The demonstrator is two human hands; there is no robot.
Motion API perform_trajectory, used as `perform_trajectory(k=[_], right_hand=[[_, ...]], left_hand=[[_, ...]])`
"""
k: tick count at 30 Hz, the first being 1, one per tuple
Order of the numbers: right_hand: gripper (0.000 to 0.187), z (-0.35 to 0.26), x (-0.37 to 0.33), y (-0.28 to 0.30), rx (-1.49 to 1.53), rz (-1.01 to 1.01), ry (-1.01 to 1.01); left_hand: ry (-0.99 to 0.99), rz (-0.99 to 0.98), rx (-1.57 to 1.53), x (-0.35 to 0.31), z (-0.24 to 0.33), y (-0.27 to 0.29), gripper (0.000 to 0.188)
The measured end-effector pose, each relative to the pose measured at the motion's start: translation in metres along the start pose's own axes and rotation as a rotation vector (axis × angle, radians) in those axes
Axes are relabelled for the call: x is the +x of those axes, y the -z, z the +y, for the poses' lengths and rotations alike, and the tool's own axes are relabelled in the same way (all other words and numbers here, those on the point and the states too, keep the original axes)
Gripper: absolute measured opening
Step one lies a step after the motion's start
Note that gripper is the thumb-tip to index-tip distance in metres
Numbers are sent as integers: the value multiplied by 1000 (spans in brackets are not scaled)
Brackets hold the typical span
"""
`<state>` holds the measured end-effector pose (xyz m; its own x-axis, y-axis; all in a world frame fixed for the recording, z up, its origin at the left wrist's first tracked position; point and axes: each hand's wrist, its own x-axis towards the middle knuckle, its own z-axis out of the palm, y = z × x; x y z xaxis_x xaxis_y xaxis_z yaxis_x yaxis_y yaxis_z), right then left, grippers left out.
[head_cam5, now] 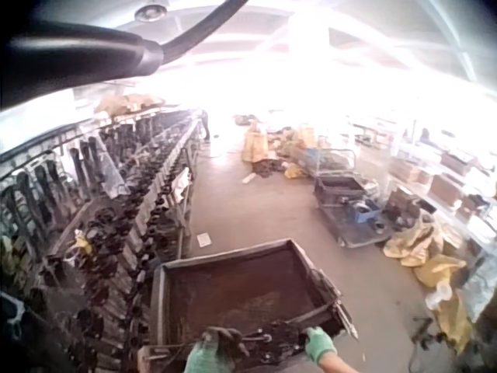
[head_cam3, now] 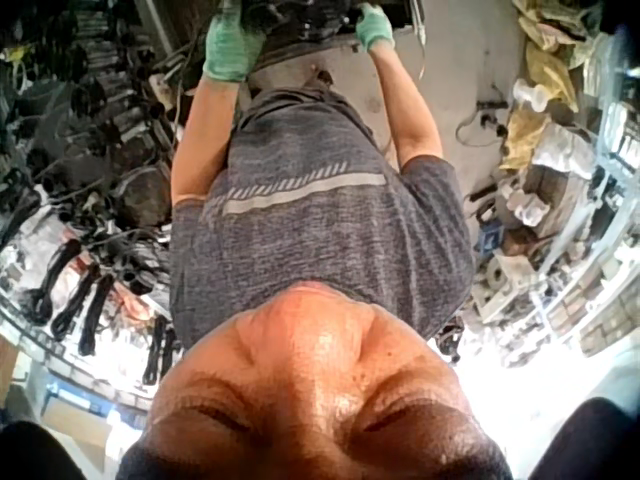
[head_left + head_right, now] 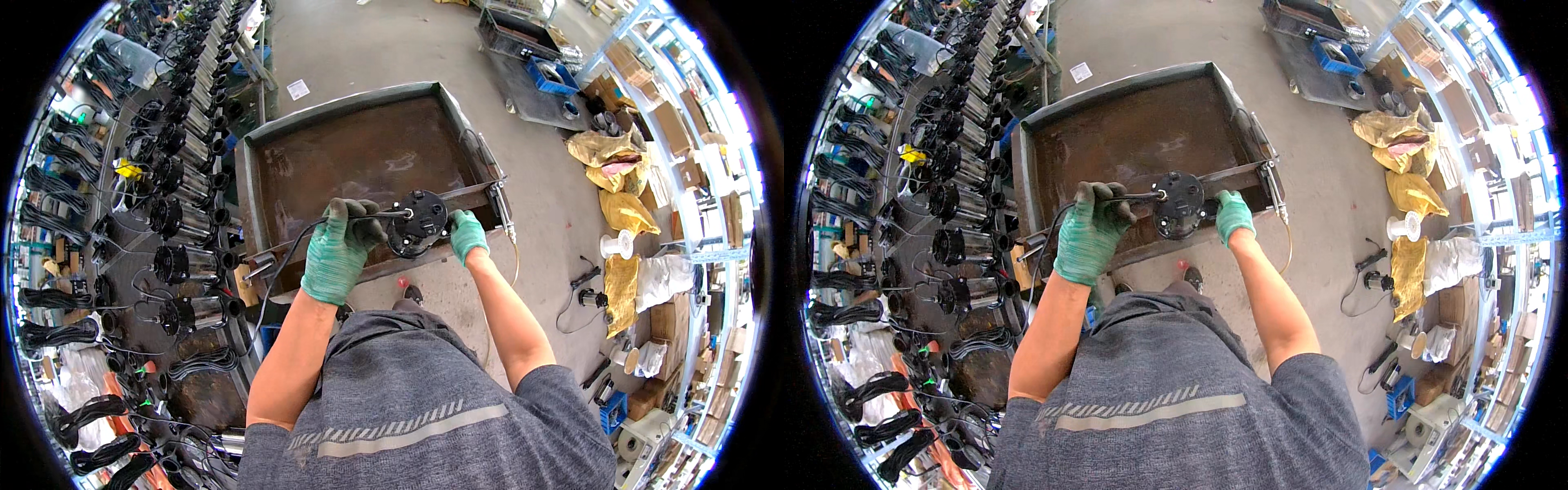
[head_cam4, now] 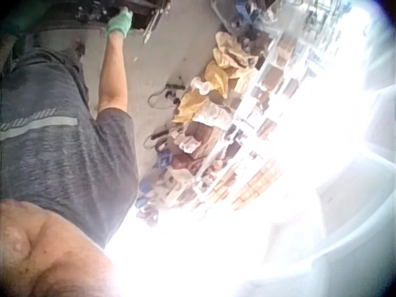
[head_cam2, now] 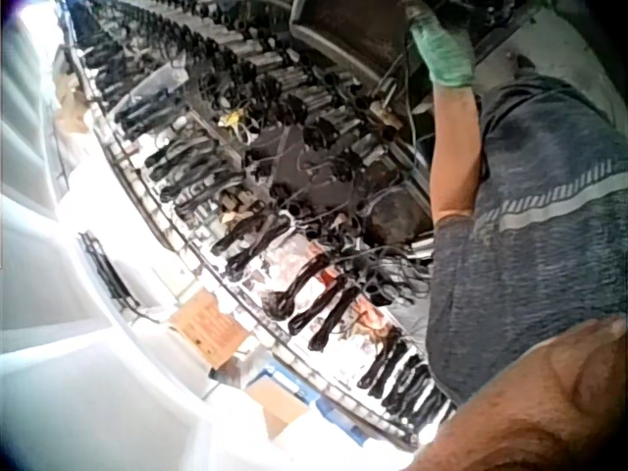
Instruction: The person puts on green gloves and repeatedly picks up cylindrical submersible pumps from a rack. They place each pump into a metal tray filled with water, briefly submerge it, and then remove it to return it to the rack. This process is repeated for multiple units in a testing or inspection workflow.
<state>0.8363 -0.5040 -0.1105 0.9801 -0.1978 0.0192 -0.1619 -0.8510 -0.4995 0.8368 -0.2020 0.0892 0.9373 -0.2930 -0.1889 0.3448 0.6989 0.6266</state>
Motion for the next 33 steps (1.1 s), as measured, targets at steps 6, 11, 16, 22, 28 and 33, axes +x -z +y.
perform_trajectory(k=[6, 11, 16, 22, 28, 33], right_hand=[[19, -1, -1, -2, 17, 35, 8], [18, 0, 0, -5, 4, 25, -9], [24, -13, 1, 3, -10, -49, -62], [26, -7, 4, -1, 232, -111, -141], [32, -147, -20, 59, 201, -224, 88], [36, -198, -31, 38, 129, -189, 229]], left_hand=[[-11, -6, 19, -2, -2, -5, 37], [-17, -15, 50, 0, -3, -4, 38], [-49, -8, 57, -1, 0, -2, 38], [-244, 145, -5, -23, 27, 51, 32], [-324, 602, 522, -87, 52, 183, 43], [-371, 743, 753, -93, 49, 198, 41]])
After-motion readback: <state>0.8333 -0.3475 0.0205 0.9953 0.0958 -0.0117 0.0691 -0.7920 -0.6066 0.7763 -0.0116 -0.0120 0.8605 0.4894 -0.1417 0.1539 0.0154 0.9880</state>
